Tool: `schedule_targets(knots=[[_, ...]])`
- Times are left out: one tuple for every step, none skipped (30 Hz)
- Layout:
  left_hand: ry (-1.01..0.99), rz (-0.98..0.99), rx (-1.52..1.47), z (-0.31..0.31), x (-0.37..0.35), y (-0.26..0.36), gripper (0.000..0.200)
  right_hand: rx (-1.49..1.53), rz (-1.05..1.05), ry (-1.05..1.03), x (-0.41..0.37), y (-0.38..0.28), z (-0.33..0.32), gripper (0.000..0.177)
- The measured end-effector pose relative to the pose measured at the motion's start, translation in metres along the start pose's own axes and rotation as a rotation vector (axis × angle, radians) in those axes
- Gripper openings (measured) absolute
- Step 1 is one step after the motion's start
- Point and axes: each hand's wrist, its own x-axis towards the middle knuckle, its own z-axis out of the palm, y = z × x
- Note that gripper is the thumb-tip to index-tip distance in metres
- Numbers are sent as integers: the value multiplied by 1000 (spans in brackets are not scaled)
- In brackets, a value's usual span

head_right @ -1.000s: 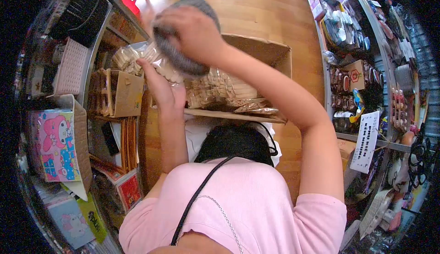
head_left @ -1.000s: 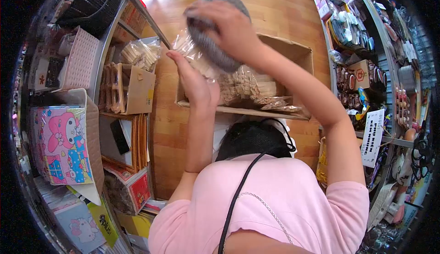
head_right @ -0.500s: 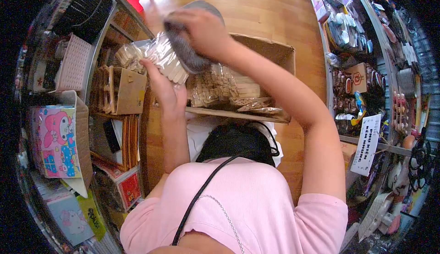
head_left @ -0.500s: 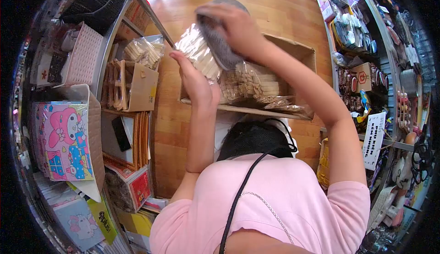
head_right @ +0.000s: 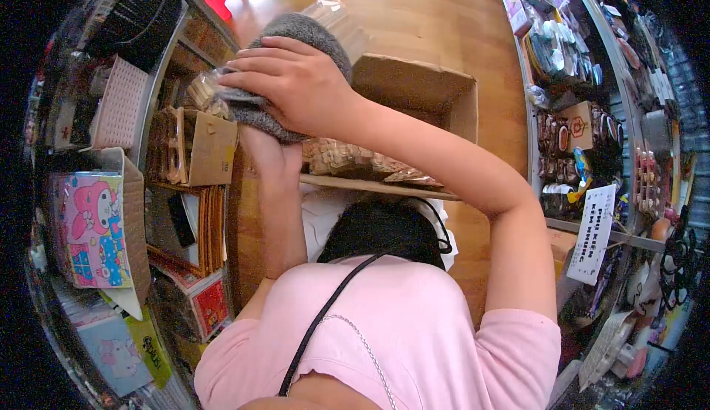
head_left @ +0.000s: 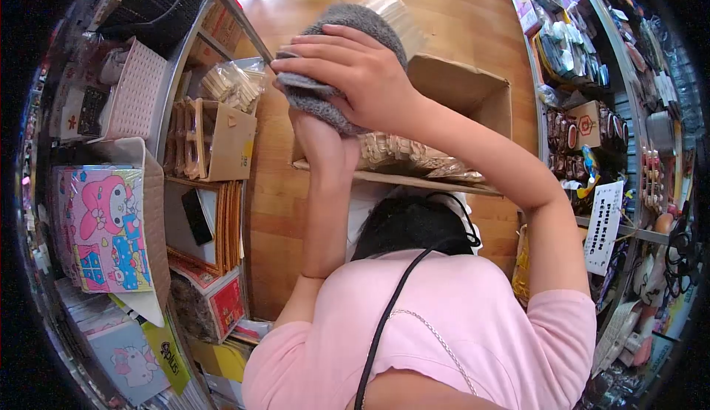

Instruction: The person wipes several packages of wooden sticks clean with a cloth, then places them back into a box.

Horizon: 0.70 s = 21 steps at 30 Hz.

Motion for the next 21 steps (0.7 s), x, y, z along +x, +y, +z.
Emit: schedule_targets(knots=[[-23, -3, 5, 0, 2, 1, 57, 17, -3, -16, 4, 4, -1, 30], [-20, -2, 6, 0, 1, 1, 57, 20, -1, -17, 5, 7, -1, 30], [23, 32, 67, 0, 1, 2, 57, 7, -17, -6, 5, 10, -1, 29], [62, 68, 126, 0, 1, 2, 57, -9, -37, 6, 6, 16, -1, 28], [52, 51, 160, 1, -1, 6, 62, 9, -28, 5, 7, 23, -2, 25], [47, 52, 157, 4, -4, 9, 62, 5, -32, 6, 5, 36, -4, 25], [123, 86, 274, 7, -9, 14, 65, -73, 125, -23, -1, 50, -6, 24], [202, 120, 391, 10, -13, 19, 69, -148, 281, -53, -5, 65, -9, 23], [215, 139, 437, 10, -16, 23, 72, -228, 405, -125, -7, 83, -16, 22], [219, 143, 439, 8, -16, 27, 72, -307, 527, -197, -10, 96, -24, 22], [228, 167, 394, 6, -14, 32, 71, -345, 559, -192, -14, 102, -34, 21], [238, 190, 346, 4, -12, 37, 70, -383, 590, -187, -14, 104, -41, 20], [241, 199, 339, 7, -9, 41, 70, -382, 578, -189, -12, 106, -44, 20], [149, 287, 353, 14, -6, 46, 69, -316, 642, -84, -11, 105, -48, 23], [56, 372, 373, 18, -3, 49, 68, -247, 710, 22, -11, 102, -50, 28], [56, 375, 373, 17, 1, 50, 68, -245, 709, 23, -13, 100, -49, 28], [139, 424, 431, 17, 8, 51, 67, 39, 824, 71, -16, 97, -48, 35], [221, 472, 488, 17, 14, 50, 66, 326, 928, 120, -19, 92, -46, 42], [218, 472, 488, 17, 18, 50, 66, 520, 1120, 54, -23, 84, -45, 52], [303, 514, 547, 18, 23, 48, 65, 520, 1120, 56, -23, 70, -42, 52], [389, 556, 605, 17, 25, 48, 64, 778, 1302, 27, -21, 54, -37, 59]])
